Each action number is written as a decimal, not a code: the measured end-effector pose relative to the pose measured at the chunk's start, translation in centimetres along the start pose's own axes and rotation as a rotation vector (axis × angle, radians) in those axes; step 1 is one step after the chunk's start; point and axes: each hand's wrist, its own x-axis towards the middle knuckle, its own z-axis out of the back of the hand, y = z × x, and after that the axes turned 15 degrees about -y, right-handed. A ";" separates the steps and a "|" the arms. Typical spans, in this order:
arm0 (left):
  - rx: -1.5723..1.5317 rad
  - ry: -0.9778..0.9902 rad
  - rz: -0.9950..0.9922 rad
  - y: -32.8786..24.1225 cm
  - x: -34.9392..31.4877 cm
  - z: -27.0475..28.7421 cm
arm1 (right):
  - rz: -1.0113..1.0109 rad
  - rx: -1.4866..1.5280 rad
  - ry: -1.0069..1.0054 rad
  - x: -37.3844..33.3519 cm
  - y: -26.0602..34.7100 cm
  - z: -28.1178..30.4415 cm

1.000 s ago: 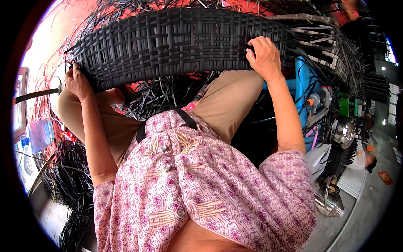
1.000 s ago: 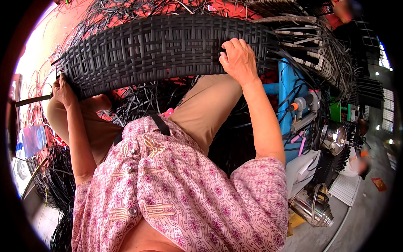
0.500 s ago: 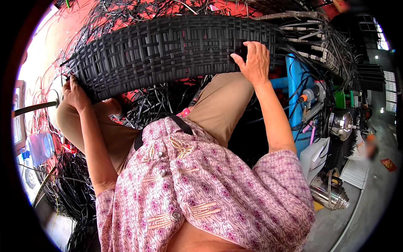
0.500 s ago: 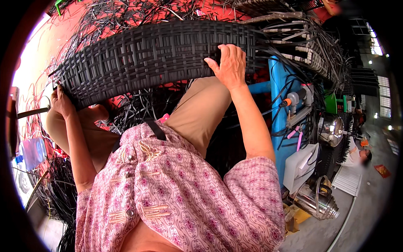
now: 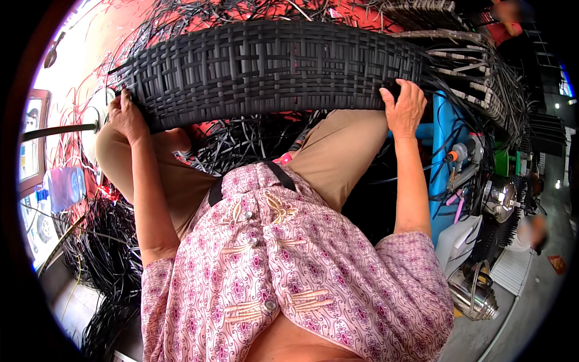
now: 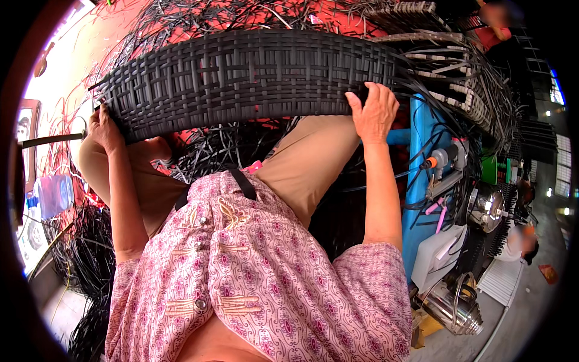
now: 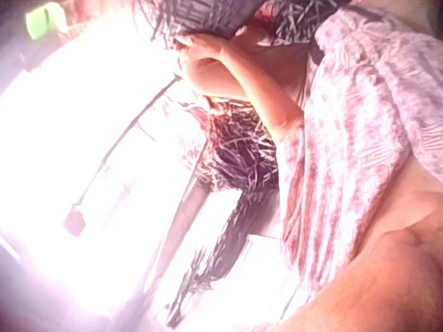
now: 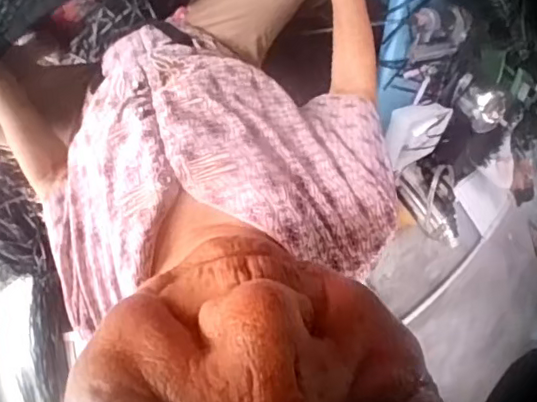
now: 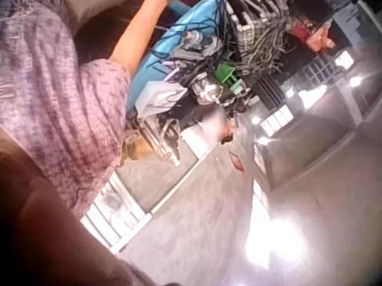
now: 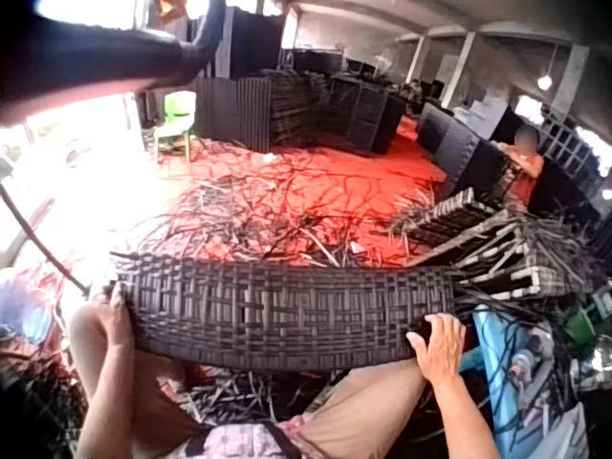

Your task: The person sits cross-legged on the floor and weaves a black plastic strip into a large, curved basket frame. They repeatedly interlace the strip through the vertical ribs of the frame, pulling it tight and adjusting the weave pattern by hand.

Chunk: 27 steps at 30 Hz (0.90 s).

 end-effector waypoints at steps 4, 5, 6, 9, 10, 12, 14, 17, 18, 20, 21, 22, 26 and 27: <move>-0.034 -0.021 0.003 -1.4 -0.9 -0.1 | 0.018 0.043 -0.060 0.8 1.0 0.7; -0.039 -0.026 0.016 -2.2 -1.1 0.0 | 0.055 0.106 -0.089 1.3 2.0 0.9; -0.045 -0.031 0.029 -2.9 -1.6 -0.1 | 0.092 0.169 -0.118 1.8 3.1 1.1; -0.049 -0.046 0.001 -2.9 -1.4 0.0 | 0.146 0.179 -0.060 1.6 5.8 0.6; 0.003 -0.056 -0.013 -3.2 -1.5 0.1 | 0.153 0.166 -0.041 1.3 6.1 0.2; -0.007 -0.056 0.006 -2.3 -1.4 0.2 | 0.111 0.136 0.006 1.6 5.9 0.1; -0.038 -0.073 0.035 -3.2 -1.8 0.0 | 0.115 0.058 0.019 2.1 6.9 0.6; -0.035 -0.055 0.064 -3.2 -1.7 0.0 | 0.094 0.236 -0.148 3.5 10.6 1.2; -0.051 -0.056 0.078 -2.9 -1.6 0.1 | 0.096 0.303 -0.190 4.1 12.8 1.5; -0.056 -0.071 0.055 -2.0 -1.3 0.1 | 0.139 0.484 -0.097 4.5 16.8 1.8; -0.077 -0.070 0.072 -1.9 -1.5 0.2 | 0.183 0.473 -0.044 4.1 18.2 1.3; -0.101 -0.067 0.085 -2.4 -1.7 0.0 | 0.226 0.462 0.006 3.7 19.4 0.7; -0.069 -0.079 0.050 -2.6 -1.6 0.0 | 0.181 0.310 -0.026 4.3 21.2 -0.1; -0.093 -0.073 0.100 -2.9 -1.9 0.2 | 0.176 0.302 -0.029 4.4 21.4 -0.2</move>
